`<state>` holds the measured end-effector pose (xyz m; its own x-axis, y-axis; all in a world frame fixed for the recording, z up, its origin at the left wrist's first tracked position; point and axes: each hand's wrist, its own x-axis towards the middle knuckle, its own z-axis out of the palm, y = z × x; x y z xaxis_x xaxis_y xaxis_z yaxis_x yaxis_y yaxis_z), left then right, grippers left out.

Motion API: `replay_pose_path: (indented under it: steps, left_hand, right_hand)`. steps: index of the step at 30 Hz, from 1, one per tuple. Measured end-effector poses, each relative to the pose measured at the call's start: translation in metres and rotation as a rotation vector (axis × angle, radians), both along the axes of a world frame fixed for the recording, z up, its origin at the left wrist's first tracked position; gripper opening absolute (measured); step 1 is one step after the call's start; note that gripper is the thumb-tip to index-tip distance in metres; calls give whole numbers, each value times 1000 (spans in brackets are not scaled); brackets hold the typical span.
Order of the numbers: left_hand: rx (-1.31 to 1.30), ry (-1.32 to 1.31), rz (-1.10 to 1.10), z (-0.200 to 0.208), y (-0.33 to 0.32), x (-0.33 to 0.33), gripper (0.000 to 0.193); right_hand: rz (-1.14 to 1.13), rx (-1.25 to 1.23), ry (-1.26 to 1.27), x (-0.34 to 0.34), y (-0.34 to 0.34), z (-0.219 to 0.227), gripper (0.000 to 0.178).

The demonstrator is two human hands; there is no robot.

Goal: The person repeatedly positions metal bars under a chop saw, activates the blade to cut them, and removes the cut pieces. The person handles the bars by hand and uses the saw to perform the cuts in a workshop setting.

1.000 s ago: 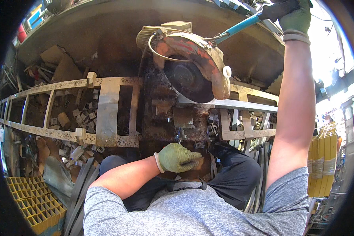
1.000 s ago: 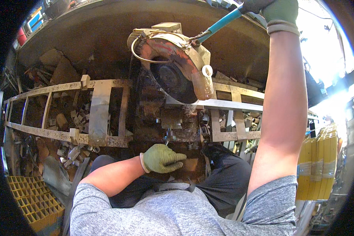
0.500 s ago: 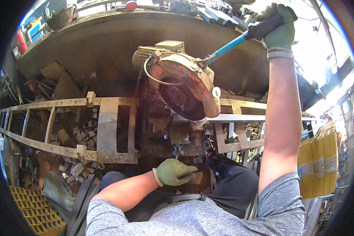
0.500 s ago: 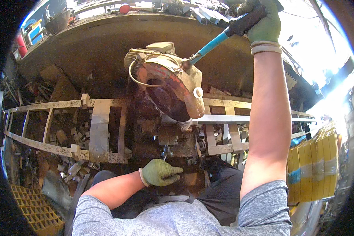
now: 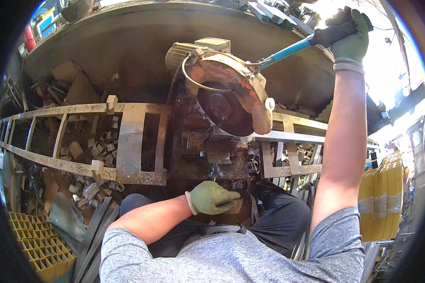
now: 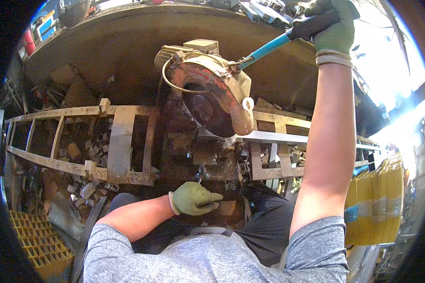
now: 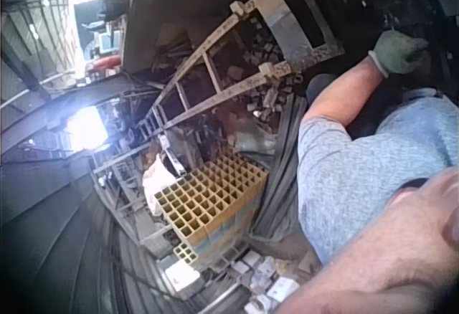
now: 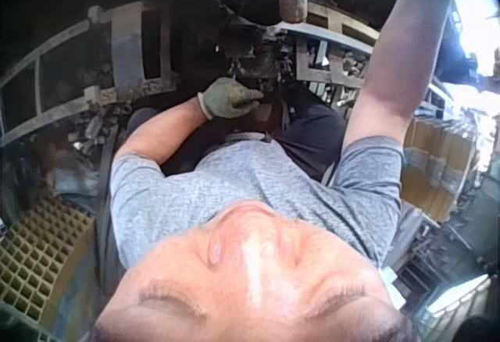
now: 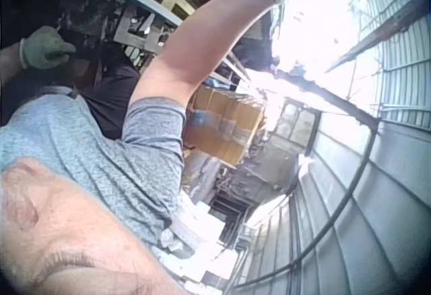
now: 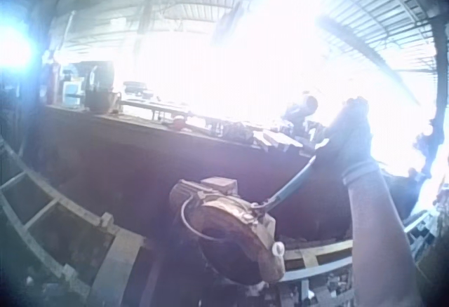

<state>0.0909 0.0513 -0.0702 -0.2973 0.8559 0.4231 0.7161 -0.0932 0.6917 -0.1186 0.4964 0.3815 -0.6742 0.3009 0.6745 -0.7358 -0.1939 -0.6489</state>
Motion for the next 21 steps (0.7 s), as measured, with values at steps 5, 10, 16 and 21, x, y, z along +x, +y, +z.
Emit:
replay_pose_path:
  steps: [5, 10, 16, 21]
  left_hand:
    - [-3, 10, -7, -2, -1, -1, 38]
    - [-16, 11, 2, -1, -2, -3, 38]
    - [33, 30, 8, 4, 0, -3, 34]
    - [18, 62, 19, 9, 4, -2, 31]
  right_hand:
    - [-5, 75, 70, -12, 2, -1, 33]
    - [-1021, 837, 342, -8, -32, -26, 52]
    - [-931, 919, 208, 21, -67, -18, 36]
    - [-72, 202, 97, 18, -52, -15, 23]
